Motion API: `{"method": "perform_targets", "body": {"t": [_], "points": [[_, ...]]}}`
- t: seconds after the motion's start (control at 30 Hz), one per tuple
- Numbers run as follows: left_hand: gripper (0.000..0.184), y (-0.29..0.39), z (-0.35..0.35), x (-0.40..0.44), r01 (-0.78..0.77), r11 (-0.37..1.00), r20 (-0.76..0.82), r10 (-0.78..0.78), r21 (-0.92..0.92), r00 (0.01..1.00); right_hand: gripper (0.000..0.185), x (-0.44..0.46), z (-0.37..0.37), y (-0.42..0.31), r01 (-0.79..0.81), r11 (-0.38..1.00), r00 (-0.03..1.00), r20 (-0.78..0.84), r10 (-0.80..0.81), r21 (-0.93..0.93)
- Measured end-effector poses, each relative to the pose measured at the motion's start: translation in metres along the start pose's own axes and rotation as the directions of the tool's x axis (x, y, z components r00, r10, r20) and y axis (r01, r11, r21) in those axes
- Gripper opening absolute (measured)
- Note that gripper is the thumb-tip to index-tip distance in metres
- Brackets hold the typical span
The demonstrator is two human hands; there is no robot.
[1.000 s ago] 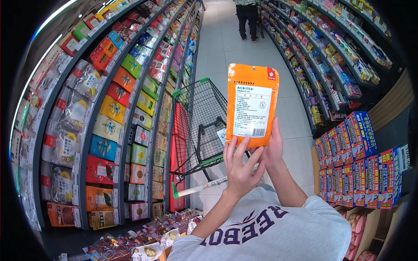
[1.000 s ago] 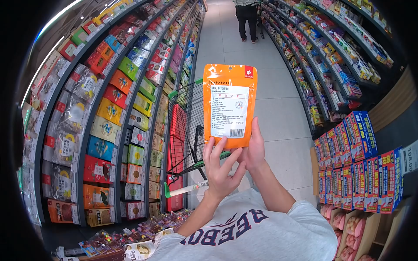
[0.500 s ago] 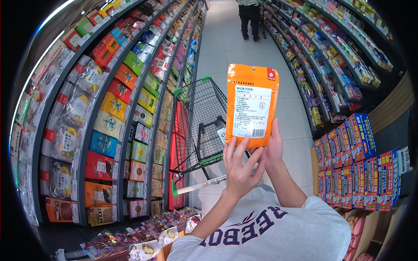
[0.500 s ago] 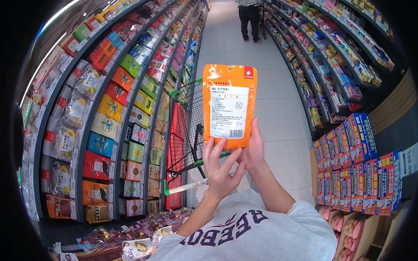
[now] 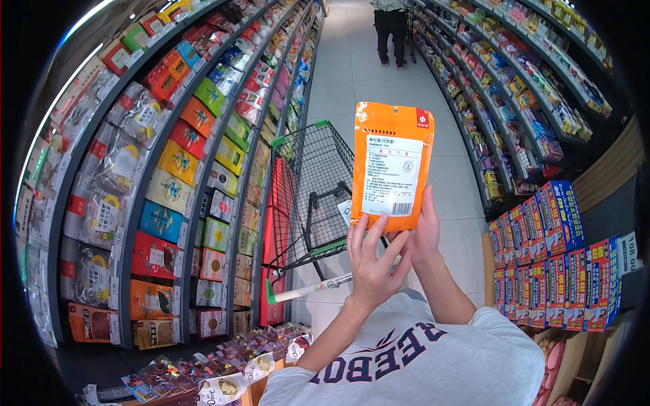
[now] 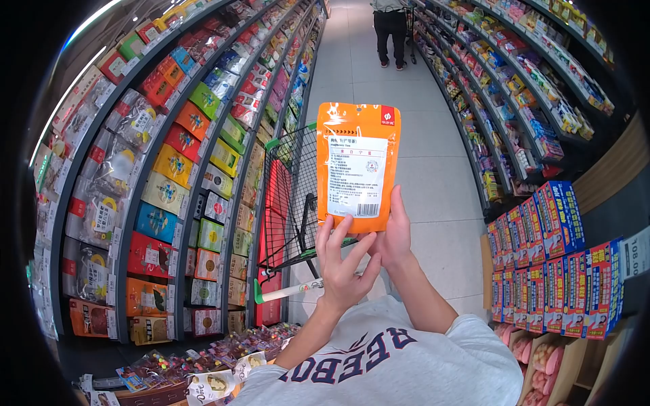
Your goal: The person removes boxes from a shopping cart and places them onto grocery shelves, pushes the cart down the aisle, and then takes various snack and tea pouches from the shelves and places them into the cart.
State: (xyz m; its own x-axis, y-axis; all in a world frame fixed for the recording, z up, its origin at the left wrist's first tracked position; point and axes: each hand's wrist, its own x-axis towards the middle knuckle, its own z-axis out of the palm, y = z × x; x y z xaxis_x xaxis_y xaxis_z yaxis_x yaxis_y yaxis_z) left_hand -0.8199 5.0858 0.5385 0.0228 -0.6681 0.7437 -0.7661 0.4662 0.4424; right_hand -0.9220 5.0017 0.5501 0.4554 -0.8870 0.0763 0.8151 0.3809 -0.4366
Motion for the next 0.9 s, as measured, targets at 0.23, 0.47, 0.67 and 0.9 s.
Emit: {"method": "perform_targets", "body": {"t": [0.23,0.47,0.67,0.9], "points": [[0.043,-0.0006,-0.0014,0.0009,0.000,1.000,0.006,0.000,0.002,1.000,0.074,0.0004,0.0007,0.0011,0.000,1.000,0.999,-0.051,0.000,-0.009],[0.042,-0.0015,-0.0016,0.0012,0.008,1.000,0.010,-0.007,-0.023,1.000,0.073,0.0007,-0.0054,0.0017,-0.003,0.999,0.999,-0.040,0.001,-0.035],[0.041,-0.0024,-0.0013,0.0010,0.012,0.999,0.011,-0.012,-0.034,1.000,0.073,0.0009,-0.0014,0.0015,-0.011,0.999,0.998,-0.059,0.009,-0.042],[0.041,-0.0040,-0.0011,0.0003,0.019,0.999,0.004,-0.019,-0.037,1.000,0.074,0.0015,0.0037,0.0015,-0.015,0.998,0.996,-0.085,0.009,-0.069]]}}
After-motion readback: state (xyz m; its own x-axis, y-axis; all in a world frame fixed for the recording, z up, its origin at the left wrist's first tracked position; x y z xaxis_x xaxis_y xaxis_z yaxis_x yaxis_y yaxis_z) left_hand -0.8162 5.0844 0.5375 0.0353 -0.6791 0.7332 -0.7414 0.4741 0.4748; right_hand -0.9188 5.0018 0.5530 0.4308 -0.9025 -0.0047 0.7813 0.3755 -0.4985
